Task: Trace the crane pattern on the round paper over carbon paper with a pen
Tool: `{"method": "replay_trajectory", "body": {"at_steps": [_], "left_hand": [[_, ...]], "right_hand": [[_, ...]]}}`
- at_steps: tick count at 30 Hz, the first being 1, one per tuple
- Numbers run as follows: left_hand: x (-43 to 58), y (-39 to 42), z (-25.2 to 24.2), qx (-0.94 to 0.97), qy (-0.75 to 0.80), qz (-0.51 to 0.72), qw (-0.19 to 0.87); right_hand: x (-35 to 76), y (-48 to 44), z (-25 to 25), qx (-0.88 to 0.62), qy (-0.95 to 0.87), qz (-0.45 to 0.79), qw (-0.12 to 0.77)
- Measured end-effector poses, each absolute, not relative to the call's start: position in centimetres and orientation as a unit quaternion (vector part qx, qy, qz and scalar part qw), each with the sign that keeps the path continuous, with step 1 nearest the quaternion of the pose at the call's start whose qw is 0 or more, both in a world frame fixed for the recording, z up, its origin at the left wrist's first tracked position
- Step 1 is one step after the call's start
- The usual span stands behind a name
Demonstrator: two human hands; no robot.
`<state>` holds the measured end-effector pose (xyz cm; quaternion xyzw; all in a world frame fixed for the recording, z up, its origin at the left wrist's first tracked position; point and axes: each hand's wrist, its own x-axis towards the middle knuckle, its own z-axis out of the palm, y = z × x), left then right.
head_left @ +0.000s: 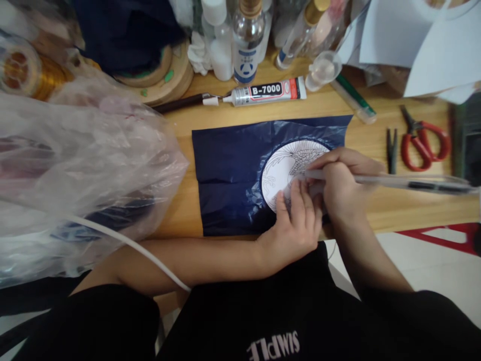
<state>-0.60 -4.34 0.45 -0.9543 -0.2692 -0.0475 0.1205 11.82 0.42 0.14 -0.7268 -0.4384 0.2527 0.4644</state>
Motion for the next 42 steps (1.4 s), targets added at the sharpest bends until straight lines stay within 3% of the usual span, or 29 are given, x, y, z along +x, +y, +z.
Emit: {"method": "replay_trajectory", "body": {"at_steps": [5,42], "left_hand": [[-0.63,-4.34,0.39,-0.953,-0.268,-0.049,0.130],[-0.59,-4.21,0.46,-0.951,-0.272,-0.057,0.133]], "right_hand": [[11.70,0.39,-0.31,-0.739,-0.406,0.195,0.501],[11.39,0.55,-0.06,-0.738,-0.414,0.222,0.485]]}}
